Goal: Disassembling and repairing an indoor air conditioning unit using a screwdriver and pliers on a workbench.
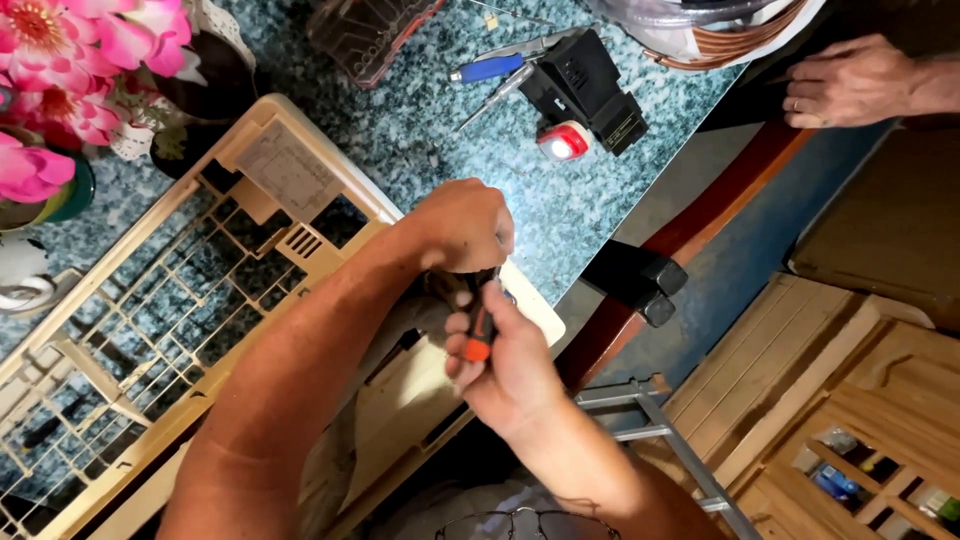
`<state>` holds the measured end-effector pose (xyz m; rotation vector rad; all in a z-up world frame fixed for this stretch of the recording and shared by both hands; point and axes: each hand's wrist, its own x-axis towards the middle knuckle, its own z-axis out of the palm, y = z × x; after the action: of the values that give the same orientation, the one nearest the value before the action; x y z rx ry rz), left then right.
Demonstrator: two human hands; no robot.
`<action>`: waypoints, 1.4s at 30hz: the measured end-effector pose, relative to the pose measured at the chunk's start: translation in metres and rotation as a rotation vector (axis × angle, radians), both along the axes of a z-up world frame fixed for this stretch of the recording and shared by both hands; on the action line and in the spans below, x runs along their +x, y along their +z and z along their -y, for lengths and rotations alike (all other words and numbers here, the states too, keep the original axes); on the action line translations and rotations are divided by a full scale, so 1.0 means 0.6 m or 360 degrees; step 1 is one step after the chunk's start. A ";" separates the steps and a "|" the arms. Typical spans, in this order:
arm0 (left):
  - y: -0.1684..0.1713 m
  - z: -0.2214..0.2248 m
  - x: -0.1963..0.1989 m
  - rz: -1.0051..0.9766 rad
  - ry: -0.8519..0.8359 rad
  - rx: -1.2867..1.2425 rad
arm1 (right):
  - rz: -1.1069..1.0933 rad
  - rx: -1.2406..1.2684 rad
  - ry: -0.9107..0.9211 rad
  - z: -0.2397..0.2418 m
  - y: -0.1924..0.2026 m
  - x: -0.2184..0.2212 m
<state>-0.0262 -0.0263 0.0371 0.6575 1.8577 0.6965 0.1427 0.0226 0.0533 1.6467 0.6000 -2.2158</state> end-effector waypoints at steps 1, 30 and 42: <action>-0.005 -0.001 -0.003 0.0000 0.0005 0.0001 | 0.0000 0.0001 0.0005 -0.005 0.007 -0.005; -0.051 -0.022 0.008 -0.0374 -0.0211 -0.0154 | -0.0042 0.0035 -0.0358 0.056 -0.018 -0.019; -0.049 -0.014 0.012 -0.0301 -0.0145 -0.0076 | -0.0081 0.0291 -0.0254 0.068 -0.038 -0.013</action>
<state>-0.0191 -0.0181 0.0077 0.7942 1.9973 0.5442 0.1350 -0.0180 0.0308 1.7887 0.7270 -2.3841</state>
